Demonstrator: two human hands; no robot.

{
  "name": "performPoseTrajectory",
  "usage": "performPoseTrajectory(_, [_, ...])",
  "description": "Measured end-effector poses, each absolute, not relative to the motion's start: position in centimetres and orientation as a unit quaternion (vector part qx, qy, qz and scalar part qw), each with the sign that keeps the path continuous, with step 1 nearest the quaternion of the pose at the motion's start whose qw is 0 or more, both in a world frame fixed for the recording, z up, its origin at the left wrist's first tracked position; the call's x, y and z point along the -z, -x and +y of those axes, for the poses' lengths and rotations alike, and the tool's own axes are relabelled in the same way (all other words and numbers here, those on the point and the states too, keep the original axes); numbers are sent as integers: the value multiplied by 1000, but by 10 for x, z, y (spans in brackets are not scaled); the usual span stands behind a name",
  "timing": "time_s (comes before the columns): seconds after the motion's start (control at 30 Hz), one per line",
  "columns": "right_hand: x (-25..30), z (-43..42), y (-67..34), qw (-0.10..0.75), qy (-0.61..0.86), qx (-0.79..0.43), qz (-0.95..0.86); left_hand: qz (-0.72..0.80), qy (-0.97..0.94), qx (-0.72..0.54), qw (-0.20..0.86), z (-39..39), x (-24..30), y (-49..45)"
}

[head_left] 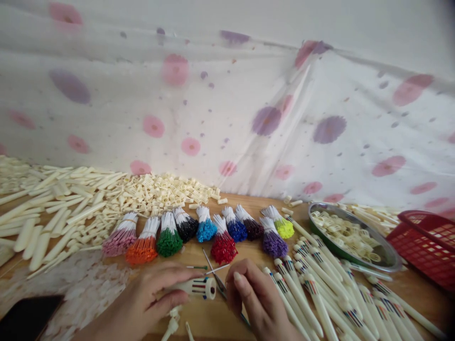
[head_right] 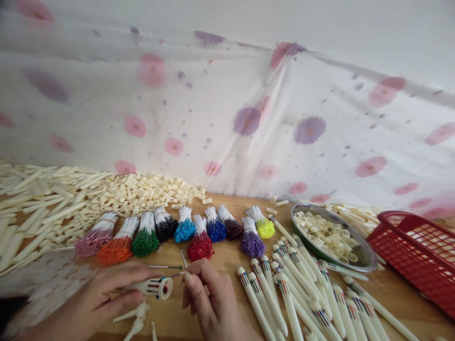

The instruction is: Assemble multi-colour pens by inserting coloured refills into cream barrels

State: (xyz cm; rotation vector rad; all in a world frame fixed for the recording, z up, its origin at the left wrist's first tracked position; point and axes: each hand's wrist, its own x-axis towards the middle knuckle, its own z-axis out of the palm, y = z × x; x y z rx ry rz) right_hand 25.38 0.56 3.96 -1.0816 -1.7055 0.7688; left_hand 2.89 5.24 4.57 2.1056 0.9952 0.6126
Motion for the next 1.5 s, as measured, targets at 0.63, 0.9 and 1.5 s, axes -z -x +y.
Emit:
performPoseTrajectory(0.63, [-34,27,-281,37,577,-94,-810,411,-721,-250,499,64,-44,-21])
performPoseTrajectory(0.9, [-73,20,-294,324,404,-29,-855,337,-629,-194,673,60,-26,-34])
performPoseTrajectory(1.5, [-68,13,-283,322,402,-44,-856,321,-604,-171,709,58,-25,-34])
